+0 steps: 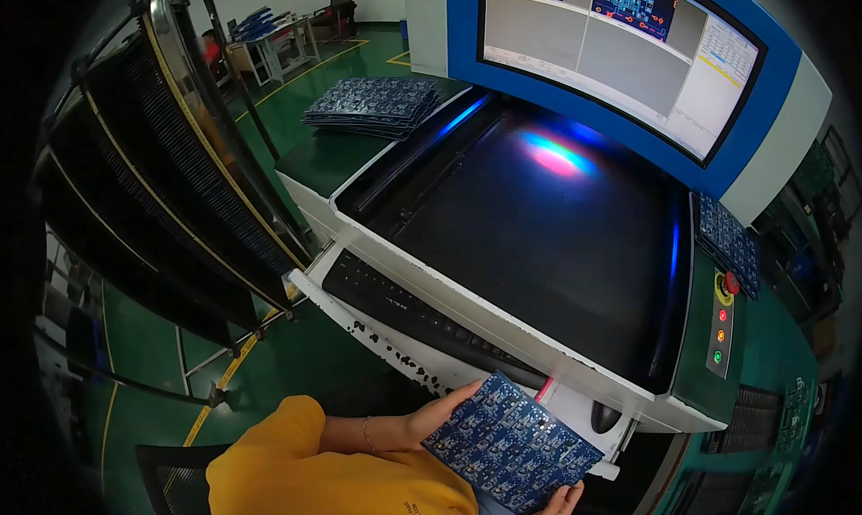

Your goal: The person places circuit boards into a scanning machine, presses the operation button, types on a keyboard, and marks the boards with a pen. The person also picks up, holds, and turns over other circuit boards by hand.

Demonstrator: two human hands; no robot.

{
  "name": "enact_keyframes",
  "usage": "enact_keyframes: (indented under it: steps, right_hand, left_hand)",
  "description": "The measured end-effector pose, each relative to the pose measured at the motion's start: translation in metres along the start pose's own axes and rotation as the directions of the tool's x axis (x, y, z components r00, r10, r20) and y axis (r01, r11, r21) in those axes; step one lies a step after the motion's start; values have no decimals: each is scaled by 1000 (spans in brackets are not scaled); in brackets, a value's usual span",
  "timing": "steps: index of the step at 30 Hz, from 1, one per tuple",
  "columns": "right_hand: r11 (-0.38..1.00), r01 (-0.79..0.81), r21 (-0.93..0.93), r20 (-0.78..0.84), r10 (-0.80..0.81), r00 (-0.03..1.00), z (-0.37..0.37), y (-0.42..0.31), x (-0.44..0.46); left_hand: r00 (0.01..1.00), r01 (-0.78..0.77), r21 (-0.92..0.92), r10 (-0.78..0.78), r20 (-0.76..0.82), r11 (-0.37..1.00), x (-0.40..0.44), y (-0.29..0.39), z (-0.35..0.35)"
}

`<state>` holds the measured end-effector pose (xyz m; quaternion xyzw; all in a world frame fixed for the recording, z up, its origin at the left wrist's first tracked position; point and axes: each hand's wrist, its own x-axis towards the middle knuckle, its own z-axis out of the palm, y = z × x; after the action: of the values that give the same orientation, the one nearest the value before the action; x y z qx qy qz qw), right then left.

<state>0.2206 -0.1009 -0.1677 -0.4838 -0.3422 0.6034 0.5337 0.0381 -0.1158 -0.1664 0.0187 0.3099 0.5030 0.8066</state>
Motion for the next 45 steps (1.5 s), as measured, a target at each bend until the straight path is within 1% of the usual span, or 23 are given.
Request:
enact_keyframes:
  steps: [2, 5, 11, 15, 18, 21, 23, 24, 25, 26, 27, 29, 31, 33, 35, 37, 38, 40, 41, 42, 43, 44, 45]
  right_hand:
    - [1000, 0, 0, 0, 0, 1000, 0, 2, 0]
    - [1000, 4, 2, 0, -4, 1000, -1, 2, -1]
    - [1000, 3, 12, 11, -3, 1000, 2, 5, -2]
    - [1000, -2, 14, 19, 2, 1000, 4, 7, -3]
    - [1000, 2, 10, 29, -2, 1000, 4, 6, -2]
    - [1000, 13, 0, 39, -13, 999, 2, 4, 0]
    - [1000, 25, -6, 43, -24, 999, 0, 1, 2]
    - [999, 32, -9, 45, -32, 998, -1, 0, 3]
    - [999, 40, -12, 48, -40, 998, -2, -2, 4]
    - [999, 47, -16, 50, -46, 998, -4, -3, 5]
    - [998, 54, -19, 52, -53, 997, -5, -5, 5]
    - [997, 71, -23, 59, -69, 996, -7, -8, 7]
    - [995, 91, -28, 63, -89, 994, -8, -11, 9]
    - [992, 118, -35, 61, -116, 991, -12, -16, 11]
    - [988, 149, -44, 60, -146, 987, -16, -22, 12]
    - [983, 176, -50, 62, -173, 983, -19, -27, 13]
    - [981, 189, -53, 63, -186, 981, -20, -29, 13]
    - [975, 215, -60, 61, -211, 976, -23, -34, 12]
    - [971, 229, -64, 59, -225, 973, -25, -37, 12]
    - [967, 243, -69, 56, -240, 969, -26, -42, 10]
    - [963, 259, -75, 53, -256, 965, -29, -46, 9]
    - [957, 277, -80, 51, -274, 960, -30, -50, 8]
    - [952, 295, -84, 49, -292, 955, -32, -54, 9]
  left_hand:
    - [999, 26, 3, -26, 38, 1000, 3, -1, -1]
    - [998, 45, 4, -45, 32, 999, 3, 1, 3]
    - [998, 29, 34, -31, 49, 999, 6, 3, -1]
    - [999, 26, 49, -27, 23, 998, 6, 7, -3]
    - [998, 52, 30, -53, 43, 998, 6, 9, -7]
    - [1000, 6, 22, -5, -16, 1000, 9, 11, -12]
    - [989, -93, 168, 72, 131, 981, 6, 21, -17]
    - [977, -191, 278, 154, 151, 941, 0, 32, -10]
    - [938, -342, 476, 265, 223, 810, 2, 41, -18]
    - [882, -470, 632, 351, 315, 616, 4, 50, -26]
    - [848, -529, 591, 349, 399, 609, -6, 66, -19]
    - [813, -561, 722, 437, 386, 406, -23, 96, -11]
    - [749, -577, 778, 543, 381, 250, -36, 122, -1]
    - [628, -613, 789, 627, 460, 35, -44, 151, 9]
    - [538, -513, 824, 658, 527, -240, -46, 184, 21]
    - [459, -372, 810, 668, 585, -453, -37, 215, 27]
    - [497, -243, 802, 640, 586, -546, -36, 230, 30]
    - [469, -75, 670, 567, 677, -738, -17, 258, 23]
    - [562, 51, 648, 558, 611, -760, -10, 270, 24]
    - [555, 38, 647, 554, 620, -762, -1, 279, 25]
    - [706, 201, 628, 556, 438, -751, 9, 288, 27]
    - [802, 354, 566, 553, 225, -744, 18, 291, 29]
    - [799, 343, 569, 550, 241, -748, 25, 291, 31]
